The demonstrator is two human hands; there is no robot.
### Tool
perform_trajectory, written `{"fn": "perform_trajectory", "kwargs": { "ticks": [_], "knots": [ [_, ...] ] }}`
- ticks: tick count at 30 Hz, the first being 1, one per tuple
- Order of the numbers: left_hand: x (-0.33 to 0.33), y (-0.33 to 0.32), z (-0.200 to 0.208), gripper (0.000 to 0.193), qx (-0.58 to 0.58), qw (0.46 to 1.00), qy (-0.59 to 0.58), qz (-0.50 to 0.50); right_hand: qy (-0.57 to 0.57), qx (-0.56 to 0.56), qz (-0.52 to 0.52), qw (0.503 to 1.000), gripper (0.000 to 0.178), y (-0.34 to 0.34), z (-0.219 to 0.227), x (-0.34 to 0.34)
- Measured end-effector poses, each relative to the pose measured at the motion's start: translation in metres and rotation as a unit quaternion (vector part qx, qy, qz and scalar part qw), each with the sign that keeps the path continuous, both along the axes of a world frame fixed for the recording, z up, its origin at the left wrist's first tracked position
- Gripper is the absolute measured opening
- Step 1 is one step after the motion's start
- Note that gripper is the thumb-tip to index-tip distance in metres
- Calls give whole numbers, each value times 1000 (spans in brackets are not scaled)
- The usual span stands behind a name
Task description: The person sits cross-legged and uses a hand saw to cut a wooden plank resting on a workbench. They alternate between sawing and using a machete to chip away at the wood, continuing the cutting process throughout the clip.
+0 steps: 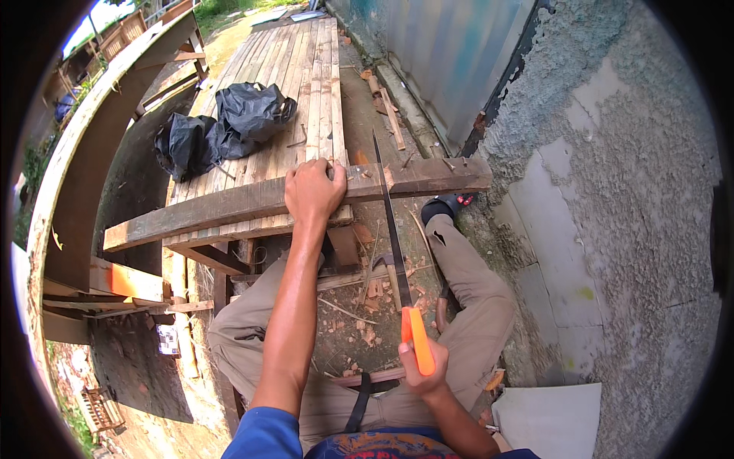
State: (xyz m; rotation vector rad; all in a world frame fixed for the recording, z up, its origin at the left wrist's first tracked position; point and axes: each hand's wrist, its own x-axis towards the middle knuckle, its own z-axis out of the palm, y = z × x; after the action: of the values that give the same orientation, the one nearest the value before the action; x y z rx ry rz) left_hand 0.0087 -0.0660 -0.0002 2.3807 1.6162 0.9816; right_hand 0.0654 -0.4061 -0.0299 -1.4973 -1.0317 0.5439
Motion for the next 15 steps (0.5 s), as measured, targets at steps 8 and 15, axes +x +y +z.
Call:
{"fn": "perform_trajectory", "kwargs": {
  "ticks": [8,15],
  "knots": [
    [-2,6,2,41,-18,999,25,-18,191,-8,27,981,29,139,43,40],
    [-1,-1,-1,40,9,1000,-15,0,203,-70,39,976,13,-33,36,-1]
  ]
}}
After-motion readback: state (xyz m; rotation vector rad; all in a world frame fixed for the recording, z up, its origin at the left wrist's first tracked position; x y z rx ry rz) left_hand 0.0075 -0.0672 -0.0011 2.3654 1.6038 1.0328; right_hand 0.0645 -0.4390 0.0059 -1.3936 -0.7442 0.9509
